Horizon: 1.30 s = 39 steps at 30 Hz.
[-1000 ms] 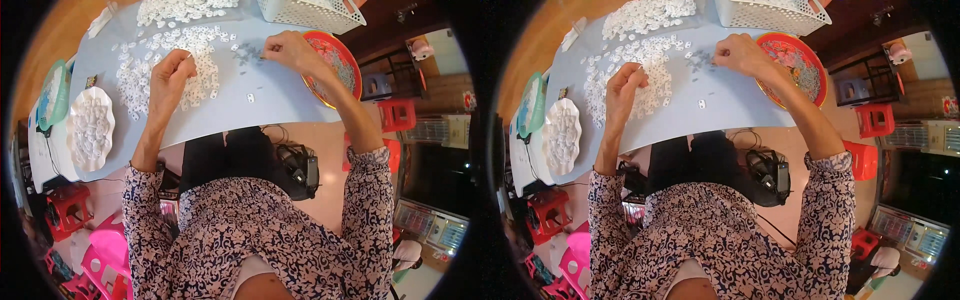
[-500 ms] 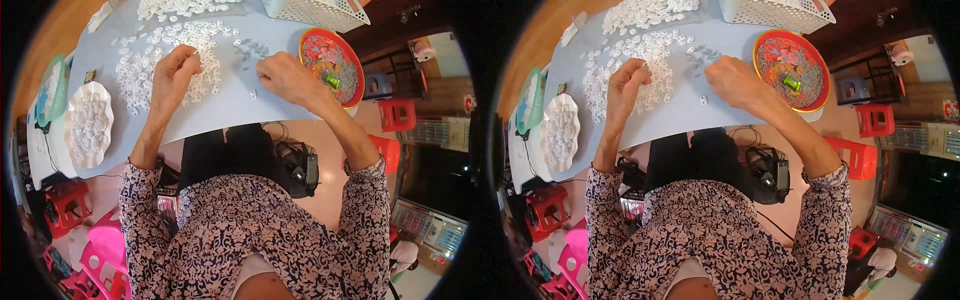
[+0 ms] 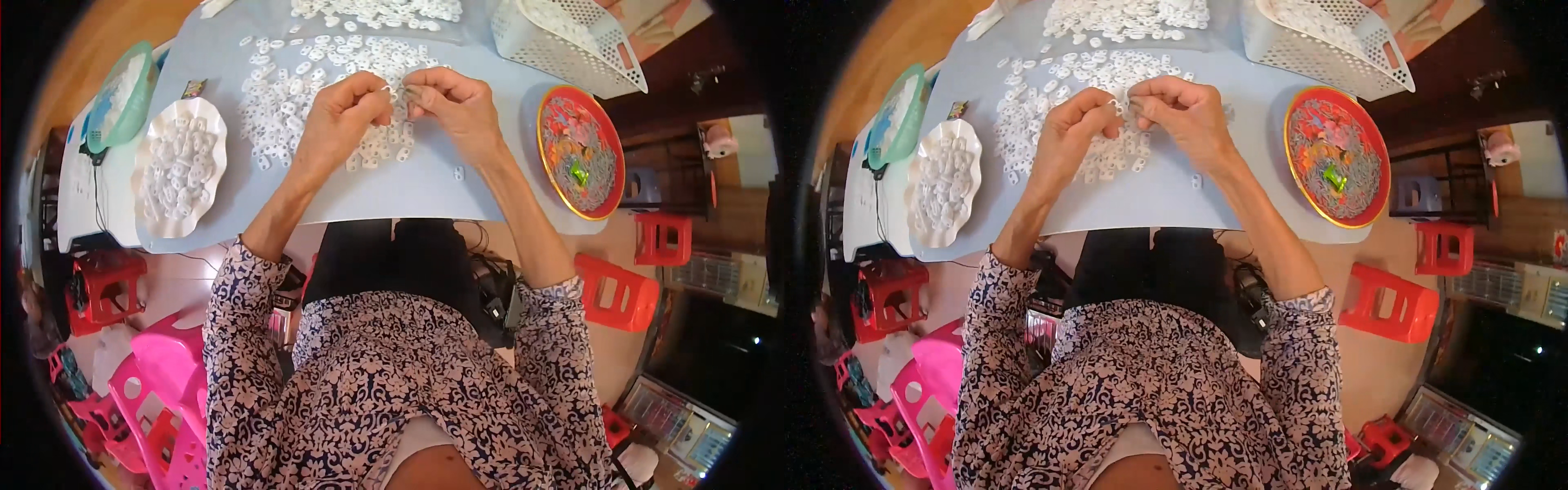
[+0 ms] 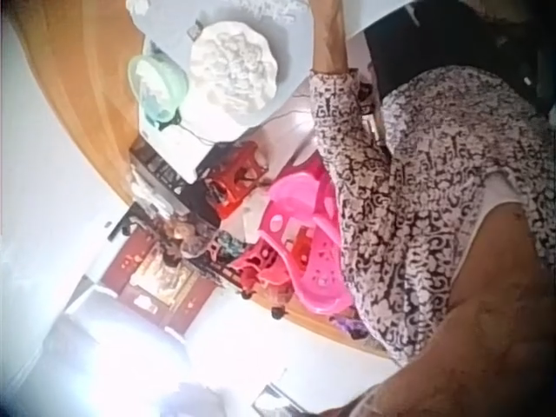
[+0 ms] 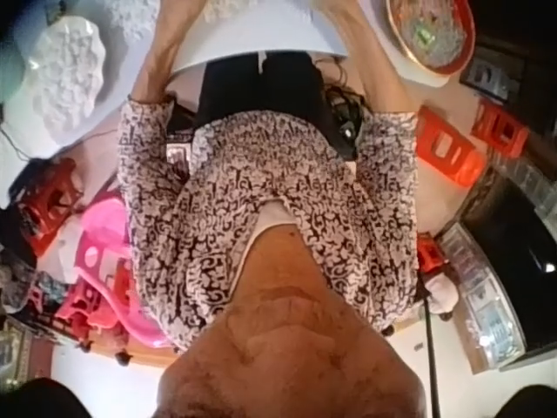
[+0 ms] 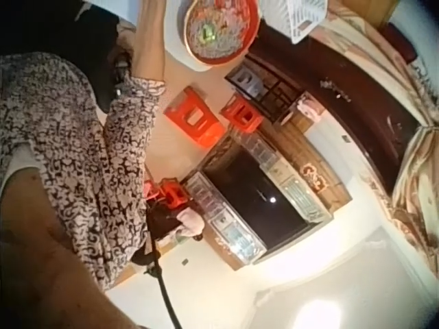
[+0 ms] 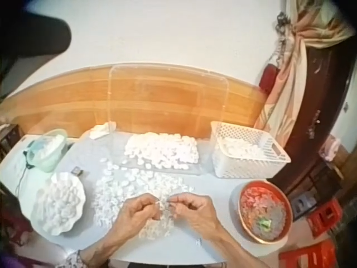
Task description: Manually inserting small metal components into white plastic parts at a workbench.
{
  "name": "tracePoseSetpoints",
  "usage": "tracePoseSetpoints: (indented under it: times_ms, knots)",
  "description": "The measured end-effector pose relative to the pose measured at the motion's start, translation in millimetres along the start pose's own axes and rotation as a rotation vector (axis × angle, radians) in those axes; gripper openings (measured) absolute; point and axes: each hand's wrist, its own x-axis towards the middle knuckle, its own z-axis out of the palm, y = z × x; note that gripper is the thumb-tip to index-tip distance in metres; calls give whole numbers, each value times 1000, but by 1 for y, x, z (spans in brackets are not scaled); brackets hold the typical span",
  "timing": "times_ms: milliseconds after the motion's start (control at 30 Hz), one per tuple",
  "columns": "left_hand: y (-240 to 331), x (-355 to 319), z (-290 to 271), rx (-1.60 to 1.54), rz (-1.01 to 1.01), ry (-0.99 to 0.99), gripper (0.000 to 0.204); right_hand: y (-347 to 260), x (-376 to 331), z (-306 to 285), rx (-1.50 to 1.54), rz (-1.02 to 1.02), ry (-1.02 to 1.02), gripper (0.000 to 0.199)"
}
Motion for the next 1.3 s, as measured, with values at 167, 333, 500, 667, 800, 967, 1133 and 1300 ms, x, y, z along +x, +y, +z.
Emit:
tracePoseSetpoints:
  times_ms: [167,333,500,667,800,967,1133,1300]
  knots:
    - [0,-1,-1,-32,18,-2,13,12,6,10,91,-19,13,14]
    - [1,-2,0,11,2,0,13,20,7,8,142,-41,8,12]
    - [-3,-1,-1,14,12,3,12,23,8,13,215,-124,62,14]
    - [-4,-1,1,14,25,5,12,22,7,15,179,-124,63,18]
    - [-3,-2,2,20,48,5,12,19,4,17,132,-103,75,18]
    - [-6,-2,2,48,48,18,13,21,4,17,126,-126,50,19]
    - [0,-4,3,217,73,19,11,23,4,14,3,-176,44,21]
    - [-5,-2,1,87,106,-37,13,18,2,16,-9,-140,63,12]
